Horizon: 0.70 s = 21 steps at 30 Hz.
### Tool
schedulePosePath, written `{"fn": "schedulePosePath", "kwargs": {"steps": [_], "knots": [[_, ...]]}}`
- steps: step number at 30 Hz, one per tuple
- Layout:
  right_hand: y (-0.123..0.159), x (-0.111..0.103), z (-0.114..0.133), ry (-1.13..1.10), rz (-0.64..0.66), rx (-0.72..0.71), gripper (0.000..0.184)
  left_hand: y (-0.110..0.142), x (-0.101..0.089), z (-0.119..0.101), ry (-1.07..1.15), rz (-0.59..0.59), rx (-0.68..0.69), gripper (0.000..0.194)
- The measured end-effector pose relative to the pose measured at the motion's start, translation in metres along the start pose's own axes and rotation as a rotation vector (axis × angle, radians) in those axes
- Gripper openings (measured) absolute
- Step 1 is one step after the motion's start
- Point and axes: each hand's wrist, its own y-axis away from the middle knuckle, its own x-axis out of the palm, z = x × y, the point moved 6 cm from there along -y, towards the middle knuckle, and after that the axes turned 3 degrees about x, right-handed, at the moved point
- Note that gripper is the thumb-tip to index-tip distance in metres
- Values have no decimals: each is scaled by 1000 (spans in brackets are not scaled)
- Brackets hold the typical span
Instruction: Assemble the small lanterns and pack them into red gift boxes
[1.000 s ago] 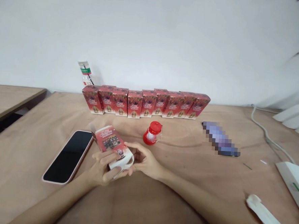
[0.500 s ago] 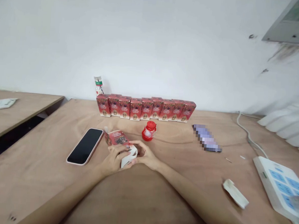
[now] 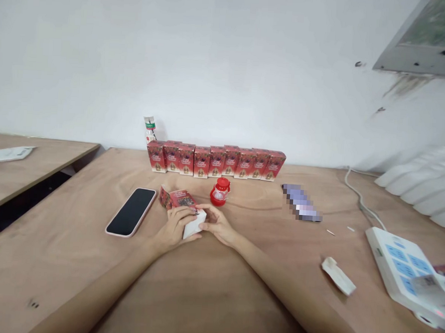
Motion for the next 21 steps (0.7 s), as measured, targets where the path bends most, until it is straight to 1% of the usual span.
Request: {"fn": "schedulePosePath", "kwargs": {"steps": [3,5,6,8,9,10,12,14,16,17,18,19,20,21], "knots": [[-1,-3,-3,109,-53,-70,55,2,2,1,21,66,-27,56],[3,-5,-1,239,-118,-154,51,5,2,4,29,95,-102,61],[6,-4,2,331,-159,-214,46,7,1,8,26,87,-168,62],[16,2,11,580,-211,-371,29,13,-4,19,10,16,-347,60],[21,8,15,728,-210,-458,21,17,-7,25,19,-40,-441,61],[26,15,19,879,-193,-540,18,21,-9,32,53,-96,-526,63],[32,29,23,1144,-136,-653,25,26,-10,41,197,-185,-635,71],[34,38,23,1321,-65,-696,28,25,-6,45,358,-218,-668,78],[34,44,21,1404,22,-719,27,22,-5,45,431,-223,-695,82],[35,46,20,1414,59,-735,26,21,-5,44,438,-228,-721,82],[36,46,19,1408,69,-758,25,20,-6,44,436,-231,-749,82],[37,45,21,1389,37,-786,25,20,-6,44,433,-227,-771,82],[38,40,23,1365,-45,-812,27,19,-7,44,429,-216,-778,83],[39,33,28,1333,-169,-830,28,19,-8,43,420,-199,-767,84]]}}
